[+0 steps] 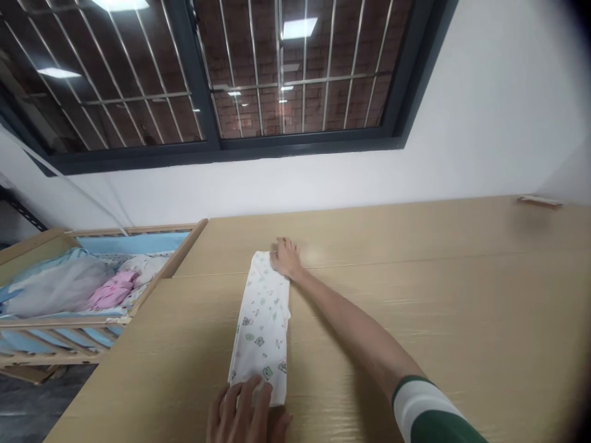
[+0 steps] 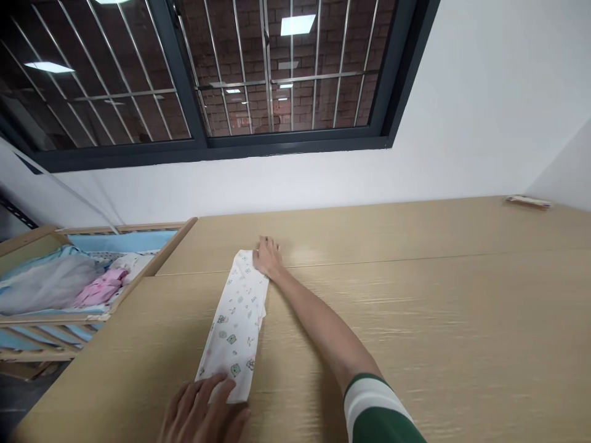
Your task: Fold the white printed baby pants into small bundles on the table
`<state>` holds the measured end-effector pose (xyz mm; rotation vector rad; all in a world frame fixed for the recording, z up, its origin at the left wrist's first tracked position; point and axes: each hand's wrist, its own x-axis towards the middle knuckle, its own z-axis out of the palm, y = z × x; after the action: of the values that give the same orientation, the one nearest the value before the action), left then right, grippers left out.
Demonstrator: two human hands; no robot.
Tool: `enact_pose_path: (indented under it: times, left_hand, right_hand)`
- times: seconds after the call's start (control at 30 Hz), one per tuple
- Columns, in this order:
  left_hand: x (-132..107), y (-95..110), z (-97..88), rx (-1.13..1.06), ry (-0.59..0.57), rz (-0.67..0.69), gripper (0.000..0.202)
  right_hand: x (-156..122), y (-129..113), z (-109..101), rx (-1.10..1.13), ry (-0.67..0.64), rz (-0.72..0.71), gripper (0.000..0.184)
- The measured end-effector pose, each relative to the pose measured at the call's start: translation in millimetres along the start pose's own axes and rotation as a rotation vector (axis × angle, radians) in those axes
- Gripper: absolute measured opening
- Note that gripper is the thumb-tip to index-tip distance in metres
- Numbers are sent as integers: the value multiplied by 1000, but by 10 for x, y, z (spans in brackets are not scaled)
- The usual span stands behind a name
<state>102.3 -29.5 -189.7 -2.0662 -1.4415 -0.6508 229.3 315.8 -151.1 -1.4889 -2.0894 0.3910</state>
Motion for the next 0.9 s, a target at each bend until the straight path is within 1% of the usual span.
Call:
enact_pose_path:
  times: [0.07,0.13,0.23,0.3,0.37,0.43,0.47,0.53,0.57,0.6,0.63,0.7,0.77,0.83,0.9]
  left_hand:
    - [44,-35,-13,-73,-49,14,20]
    - [67,-103,-34,-122,-92,44,20]
    - [79,-298,-85,-191,-123,100,29]
    - [87,-456,-129,-261,-124,124,33]
    - [103,-589,-172,-331,-136,122,33]
    - [124,-673,-207,-388,-157,111,32]
    - [136,-695,-220,-410,-166,108,31]
    - [158,-712,-241,-442,-192,108,29]
    - [166,-713,-248,-453,-204,109,28]
    - [172,-712,-255,-462,-215,114,28]
    - [175,-710,-261,-466,-221,122,27]
    - [169,-705,-271,-463,-241,137,25]
    - [157,-693,-278,-442,-274,147,26]
    - [151,-668,-284,-396,-280,155,33]
    - [165,-628,-293,-343,-253,151,34]
  right_hand:
    - [-9,101,-78,8,-12,106,53]
    - [-32,200,-153,26,-45,152,47]
    - [-118,281,-267,52,-53,133,41]
    - [-223,257,-353,65,-35,86,42]
    - [-382,162,-459,87,-32,-23,39]
    - [-611,7,-593,121,-80,-190,29]
    - [-754,-86,-667,139,-130,-288,25]
    - [-1090,-277,-810,156,-300,-458,20]
    - [-1273,-365,-868,138,-390,-540,23]
    - [-1458,-441,-910,100,-449,-621,27]
    - [-1637,-503,-933,41,-472,-703,32]
    - [-1957,-578,-922,-89,-463,-862,41]
    - [-2200,-597,-858,-214,-397,-965,41]
    - [-2364,-587,-779,-325,-314,-1009,27]
    - [-2472,-572,-719,-418,-229,-1028,15]
